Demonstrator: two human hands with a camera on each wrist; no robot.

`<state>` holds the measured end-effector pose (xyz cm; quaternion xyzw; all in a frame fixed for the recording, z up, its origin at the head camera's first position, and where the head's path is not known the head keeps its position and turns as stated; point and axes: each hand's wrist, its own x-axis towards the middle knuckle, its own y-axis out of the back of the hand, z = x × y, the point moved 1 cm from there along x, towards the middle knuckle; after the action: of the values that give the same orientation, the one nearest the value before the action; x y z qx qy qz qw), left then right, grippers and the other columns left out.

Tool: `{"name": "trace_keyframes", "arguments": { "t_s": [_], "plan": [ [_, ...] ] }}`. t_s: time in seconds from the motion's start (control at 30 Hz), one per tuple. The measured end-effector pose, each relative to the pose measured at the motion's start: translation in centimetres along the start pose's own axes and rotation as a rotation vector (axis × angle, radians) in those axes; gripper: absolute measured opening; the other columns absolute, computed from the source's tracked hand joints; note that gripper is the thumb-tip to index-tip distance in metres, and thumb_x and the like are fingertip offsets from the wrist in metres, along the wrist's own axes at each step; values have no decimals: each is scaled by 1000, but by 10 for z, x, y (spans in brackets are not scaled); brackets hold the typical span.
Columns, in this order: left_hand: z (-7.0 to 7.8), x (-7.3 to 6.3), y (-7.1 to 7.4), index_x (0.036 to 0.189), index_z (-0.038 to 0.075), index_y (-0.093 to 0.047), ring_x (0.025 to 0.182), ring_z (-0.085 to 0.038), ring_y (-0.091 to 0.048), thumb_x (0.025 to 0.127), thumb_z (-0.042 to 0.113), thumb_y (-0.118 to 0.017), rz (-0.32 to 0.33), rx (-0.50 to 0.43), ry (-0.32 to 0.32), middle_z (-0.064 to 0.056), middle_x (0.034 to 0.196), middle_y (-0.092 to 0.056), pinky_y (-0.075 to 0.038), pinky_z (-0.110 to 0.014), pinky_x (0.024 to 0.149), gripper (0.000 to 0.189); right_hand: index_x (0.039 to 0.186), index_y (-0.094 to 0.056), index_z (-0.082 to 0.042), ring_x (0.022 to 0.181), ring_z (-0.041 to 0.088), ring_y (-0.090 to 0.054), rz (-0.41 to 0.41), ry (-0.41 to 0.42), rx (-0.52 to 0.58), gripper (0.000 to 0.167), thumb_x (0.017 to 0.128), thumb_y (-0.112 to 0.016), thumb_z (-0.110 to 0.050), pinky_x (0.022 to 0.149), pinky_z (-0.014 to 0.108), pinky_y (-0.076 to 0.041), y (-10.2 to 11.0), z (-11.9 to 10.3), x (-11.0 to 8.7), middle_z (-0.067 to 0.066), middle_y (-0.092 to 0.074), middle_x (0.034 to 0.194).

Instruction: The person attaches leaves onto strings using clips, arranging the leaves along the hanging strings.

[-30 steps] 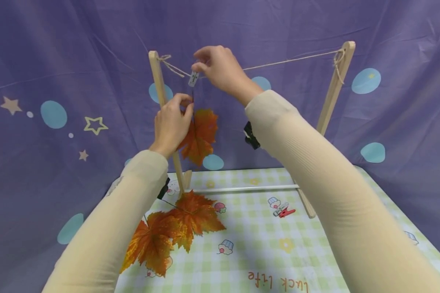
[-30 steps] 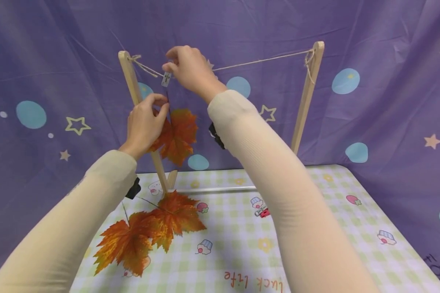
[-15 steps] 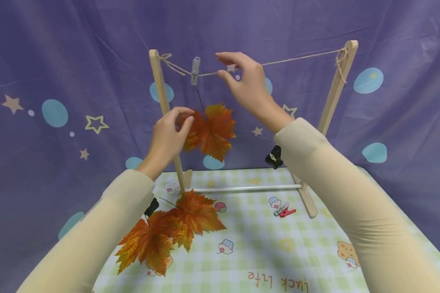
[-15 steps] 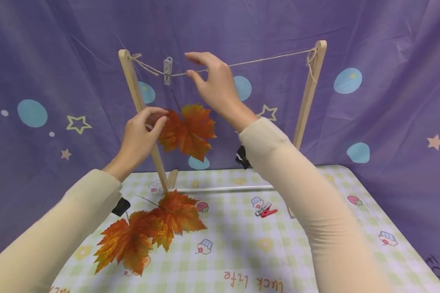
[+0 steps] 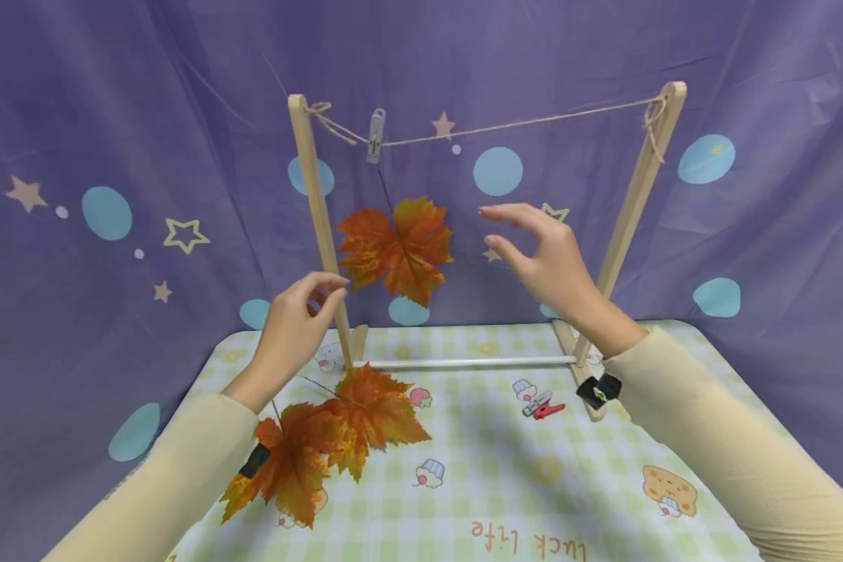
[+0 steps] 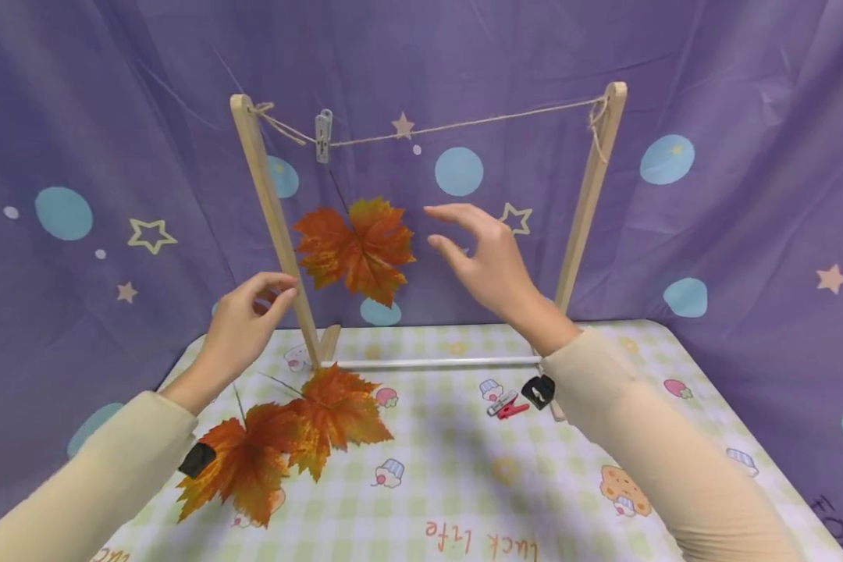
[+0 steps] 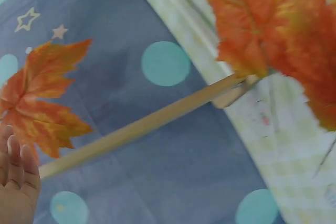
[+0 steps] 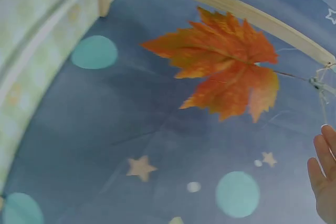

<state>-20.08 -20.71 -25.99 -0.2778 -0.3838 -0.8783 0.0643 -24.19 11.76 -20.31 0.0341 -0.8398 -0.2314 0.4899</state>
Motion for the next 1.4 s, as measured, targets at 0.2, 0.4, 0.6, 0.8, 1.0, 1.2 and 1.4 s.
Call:
{"name": "trace_keyframes", "arguments": {
  "t_s": [0.2,0.4,0.6,0.8,1.0,1.2,1.4],
  "plan": [
    [-22,-26,-6,124,8,-63,92,-21,-59,104,27,-54,-63,8,134,-7,110,-66,-46,-38,72,30,123,-69,-4,117,21,-59,-31,-81,-1,32,91,-71,-2,102,33,-42,7,11,-41,6,-68,121],
    [-43,-44,-15,123,8,-63,97,-24,-58,103,29,-55,-58,-1,253,-9,115,-66,-44,-38,76,30,123,-69,-7,113,18,-59,-32,-155,-4,33,91,-70,-2,96,25,-43,15,19,-73,4,-68,121],
    [-67,-58,-23,124,6,-62,101,-29,-58,103,25,-56,-39,1,347,-14,119,-65,-44,-39,79,30,124,-69,-8,108,14,-61,-33,-212,-5,32,92,-69,-3,92,26,-46,16,29,-98,4,-69,120],
    [-90,-71,-32,127,6,-61,106,-32,-58,103,31,-54,-22,-30,485,-17,120,-63,-45,-42,83,36,122,-69,-6,107,12,-61,-19,-242,3,32,91,-69,1,93,26,-45,16,36,-123,6,-69,120],
    [-106,-79,-40,130,5,-59,107,-34,-58,102,44,-50,-48,-22,602,-18,123,-61,-46,-43,82,48,121,-69,-3,106,17,-62,-15,-278,-10,32,89,-70,4,93,23,-44,14,41,-140,9,-69,119],
    [-117,-87,-48,133,0,-55,106,-39,-58,103,39,-51,-121,-20,662,-25,127,-57,-46,-48,86,49,120,-69,-2,110,9,-59,-17,-334,10,32,89,-69,6,91,22,-46,9,50,-159,11,-69,119],
    [-125,-92,-55,141,-6,-43,115,-44,-54,102,34,-52,-131,-73,765,-32,134,-50,-42,-54,97,57,118,-70,0,100,22,-64,-25,-350,17,30,89,-69,7,88,22,-48,6,59,-177,12,-70,116]
  ]
}}
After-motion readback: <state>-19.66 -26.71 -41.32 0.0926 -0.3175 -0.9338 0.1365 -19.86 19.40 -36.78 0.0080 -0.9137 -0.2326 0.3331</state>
